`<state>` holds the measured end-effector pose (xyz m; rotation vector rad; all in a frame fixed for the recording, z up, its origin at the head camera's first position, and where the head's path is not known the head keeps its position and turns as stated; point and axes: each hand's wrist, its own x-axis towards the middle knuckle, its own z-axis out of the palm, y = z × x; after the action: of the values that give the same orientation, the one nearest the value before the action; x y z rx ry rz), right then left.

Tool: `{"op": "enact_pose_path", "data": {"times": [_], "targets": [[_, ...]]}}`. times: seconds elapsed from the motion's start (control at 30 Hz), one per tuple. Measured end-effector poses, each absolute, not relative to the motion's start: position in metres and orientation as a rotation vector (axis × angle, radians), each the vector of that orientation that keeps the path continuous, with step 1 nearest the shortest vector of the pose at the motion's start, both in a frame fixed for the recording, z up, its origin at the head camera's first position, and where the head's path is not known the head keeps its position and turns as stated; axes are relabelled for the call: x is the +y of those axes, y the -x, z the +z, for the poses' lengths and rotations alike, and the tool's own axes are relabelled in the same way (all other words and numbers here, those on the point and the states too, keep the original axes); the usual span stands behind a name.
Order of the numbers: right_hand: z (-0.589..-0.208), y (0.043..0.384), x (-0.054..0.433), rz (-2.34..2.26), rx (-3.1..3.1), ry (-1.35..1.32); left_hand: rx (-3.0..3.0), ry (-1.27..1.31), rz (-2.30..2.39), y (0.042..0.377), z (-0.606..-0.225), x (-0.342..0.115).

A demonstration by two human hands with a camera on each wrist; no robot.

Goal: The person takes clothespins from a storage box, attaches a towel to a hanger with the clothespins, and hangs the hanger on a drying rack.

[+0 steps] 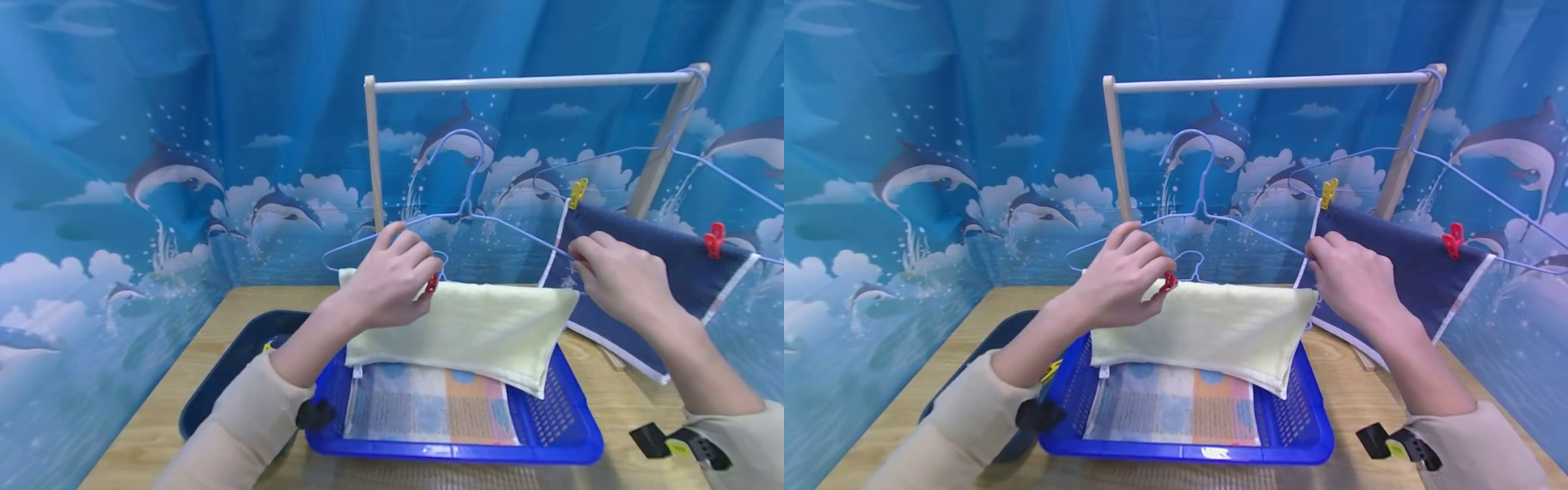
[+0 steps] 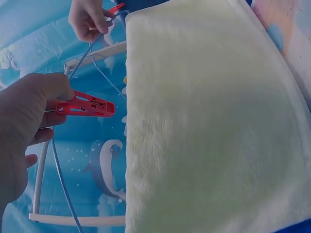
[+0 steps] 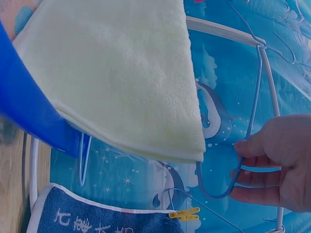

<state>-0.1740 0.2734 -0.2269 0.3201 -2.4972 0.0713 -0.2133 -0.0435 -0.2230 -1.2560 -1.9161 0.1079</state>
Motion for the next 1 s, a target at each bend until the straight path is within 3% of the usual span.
{"op": "enact_pose_path", "data": {"times": [1.0], "targets": [[-0.226, 0.174, 0.27, 0.106, -2.491, -0.313, -2.137, 1.21, 0.082, 0.203, -0.216, 0.043]]}}
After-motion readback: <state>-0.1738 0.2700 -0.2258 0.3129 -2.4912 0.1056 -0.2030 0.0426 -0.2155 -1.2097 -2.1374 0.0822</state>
